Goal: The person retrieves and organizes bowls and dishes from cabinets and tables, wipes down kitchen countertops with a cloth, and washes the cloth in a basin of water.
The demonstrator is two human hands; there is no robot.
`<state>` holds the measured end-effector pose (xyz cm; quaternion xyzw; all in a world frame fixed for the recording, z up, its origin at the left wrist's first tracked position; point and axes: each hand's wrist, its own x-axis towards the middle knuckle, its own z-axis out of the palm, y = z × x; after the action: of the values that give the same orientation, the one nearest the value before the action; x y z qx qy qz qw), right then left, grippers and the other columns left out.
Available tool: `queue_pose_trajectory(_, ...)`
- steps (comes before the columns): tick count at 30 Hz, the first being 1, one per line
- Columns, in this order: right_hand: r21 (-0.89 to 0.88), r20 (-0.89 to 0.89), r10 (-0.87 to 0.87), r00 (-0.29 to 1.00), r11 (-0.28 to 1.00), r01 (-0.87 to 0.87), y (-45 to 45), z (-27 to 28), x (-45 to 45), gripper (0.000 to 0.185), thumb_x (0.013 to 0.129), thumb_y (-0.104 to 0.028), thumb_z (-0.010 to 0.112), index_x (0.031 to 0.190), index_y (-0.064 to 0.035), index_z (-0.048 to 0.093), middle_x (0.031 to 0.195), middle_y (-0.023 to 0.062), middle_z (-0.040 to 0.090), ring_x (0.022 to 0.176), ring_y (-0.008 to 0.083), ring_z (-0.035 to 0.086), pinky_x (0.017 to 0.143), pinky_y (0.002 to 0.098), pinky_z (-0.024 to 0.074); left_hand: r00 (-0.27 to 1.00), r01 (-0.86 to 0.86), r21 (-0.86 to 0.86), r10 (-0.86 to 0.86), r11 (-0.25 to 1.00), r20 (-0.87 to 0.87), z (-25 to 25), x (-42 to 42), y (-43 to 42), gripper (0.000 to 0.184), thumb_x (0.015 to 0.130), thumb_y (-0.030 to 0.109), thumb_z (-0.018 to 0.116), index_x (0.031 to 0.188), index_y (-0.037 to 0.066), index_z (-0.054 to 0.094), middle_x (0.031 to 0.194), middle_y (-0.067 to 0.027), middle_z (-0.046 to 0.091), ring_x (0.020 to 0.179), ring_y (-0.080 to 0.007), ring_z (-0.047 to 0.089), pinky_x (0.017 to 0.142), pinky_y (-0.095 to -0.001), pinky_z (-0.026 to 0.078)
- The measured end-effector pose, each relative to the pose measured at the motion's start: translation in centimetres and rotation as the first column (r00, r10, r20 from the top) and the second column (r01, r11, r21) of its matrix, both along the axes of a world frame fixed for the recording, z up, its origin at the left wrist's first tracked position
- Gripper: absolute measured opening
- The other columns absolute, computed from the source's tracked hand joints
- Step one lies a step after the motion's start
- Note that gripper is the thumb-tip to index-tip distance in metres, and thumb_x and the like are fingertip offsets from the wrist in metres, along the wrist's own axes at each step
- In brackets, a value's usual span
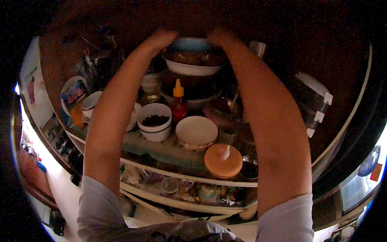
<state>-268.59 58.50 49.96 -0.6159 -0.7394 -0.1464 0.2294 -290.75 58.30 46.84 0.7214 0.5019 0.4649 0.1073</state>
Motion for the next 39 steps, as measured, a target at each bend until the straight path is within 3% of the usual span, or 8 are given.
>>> queue_pose_trajectory(9, 0.019, -0.319, 0.141, 0.937, 0.990, -0.143, -8.0, -0.3, -1.5, 0.050, 0.094, -0.048, 0.055, 0.120, -0.0066, 0.064, 0.118, 0.0113, 0.065, 0.105, 0.0310, 0.062, 0.083, 0.0443, 0.0550, 0.940, -0.232, 0.484, 0.323, 0.844, -0.112, -1.5, 0.0, -6.1, 0.062, 0.084, 0.050, 0.058, 0.109, -0.006, 0.067, 0.114, -0.0251, 0.066, 0.089, -0.0382, 0.070, 0.086, -0.0449, 0.053)
queue_pose_trajectory(12, 0.093, -0.303, 0.215, 0.928, 0.976, -0.196, -12.4, -1.4, -1.2, 0.050, 0.092, -0.048, 0.057, 0.120, -0.0073, 0.065, 0.117, 0.0106, 0.065, 0.103, 0.0260, 0.063, 0.084, 0.0401, 0.0539, 0.971, -0.139, 0.546, 0.221, 0.826, -0.087, -2.6, -0.5, -8.3, 0.057, 0.087, 0.043, 0.063, 0.120, -0.002, 0.063, 0.127, -0.0229, 0.059, 0.085, -0.0323, 0.071, 0.081, -0.0422, 0.055)
queue_pose_trajectory(21, 0.306, -0.531, 0.536, 0.656, 0.843, -0.442, -25.4, -6.9, 1.4, 0.045, 0.094, -0.042, 0.059, 0.115, -0.0022, 0.065, 0.100, 0.0124, 0.068, 0.091, 0.0194, 0.066, 0.073, 0.0329, 0.0552, 0.983, 0.019, 0.450, -0.098, 0.893, 0.153, -7.7, -1.2, -22.3, 0.035, 0.092, 0.027, 0.066, 0.121, 0.008, 0.064, 0.089, -0.0052, 0.067, 0.066, -0.0116, 0.065, 0.055, -0.0255, 0.050)
queue_pose_trajectory(24, 0.258, -0.668, 0.541, 0.511, 0.812, -0.524, -28.8, -10.8, 1.7, 0.043, 0.092, -0.038, 0.065, 0.112, 0.0002, 0.065, 0.093, 0.0080, 0.068, 0.079, 0.0141, 0.065, 0.065, 0.0287, 0.0531, 0.950, 0.067, 0.396, -0.180, 0.916, 0.255, -10.9, -1.1, -27.0, 0.029, 0.094, 0.024, 0.064, 0.117, 0.008, 0.065, 0.086, -0.0011, 0.067, 0.064, -0.0094, 0.062, 0.054, -0.0242, 0.048)
queue_pose_trajectory(26, 0.244, -0.658, 0.638, 0.400, 0.683, -0.689, -31.6, -14.6, 1.6, 0.035, 0.091, -0.028, 0.069, 0.111, 0.0013, 0.065, 0.091, 0.0085, 0.068, 0.073, 0.0135, 0.065, 0.060, 0.0272, 0.0523, 0.891, 0.187, 0.195, -0.250, 0.963, 0.380, -13.4, -0.8, -31.3, 0.023, 0.094, 0.012, 0.064, 0.112, -0.001, 0.061, 0.113, -0.0083, 0.059, 0.072, -0.0079, 0.062, 0.061, -0.0233, 0.050)
queue_pose_trajectory(28, 0.041, -0.581, 0.640, 0.503, 0.640, -0.767, -34.3, -17.2, 2.4, 0.033, 0.088, -0.020, 0.074, 0.111, 0.0009, 0.063, 0.089, 0.0095, 0.067, 0.072, 0.0134, 0.065, 0.059, 0.0267, 0.0519, 0.857, 0.273, 0.262, -0.358, 0.926, 0.371, -16.7, 0.0, -33.4, 0.018, 0.093, 0.006, 0.063, 0.110, 0.000, 0.061, 0.113, -0.0067, 0.059, 0.072, -0.0054, 0.059, 0.060, -0.0217, 0.049)
queue_pose_trajectory(31, -0.068, -0.692, 0.624, 0.363, 0.444, -0.893, -35.1, -19.7, 3.2, 0.035, 0.087, -0.021, 0.075, 0.111, 0.0021, 0.062, 0.089, 0.0106, 0.067, 0.071, 0.0128, 0.065, 0.059, 0.0256, 0.0515, 0.924, 0.288, 0.203, -0.327, 0.936, 0.197, -19.8, 0.2, -34.6, 0.016, 0.093, 0.001, 0.060, 0.109, 0.000, 0.061, 0.112, -0.0050, 0.058, 0.073, -0.0055, 0.059, 0.060, -0.0212, 0.049)
queue_pose_trajectory(39, 0.260, -0.763, 0.627, 0.157, 0.520, -0.814, -30.6, -16.3, 3.8, 0.046, 0.090, -0.027, 0.072, 0.119, 0.0050, 0.057, 0.093, 0.0097, 0.066, 0.070, 0.0113, 0.061, 0.059, 0.0262, 0.0496, 0.923, 0.056, 0.085, -0.084, 0.995, 0.376, -18.3, 2.1, -35.3, 0.017, 0.095, 0.012, 0.062, 0.108, 0.003, 0.064, 0.097, -0.0024, 0.066, 0.065, -0.0071, 0.061, 0.054, -0.0212, 0.043)
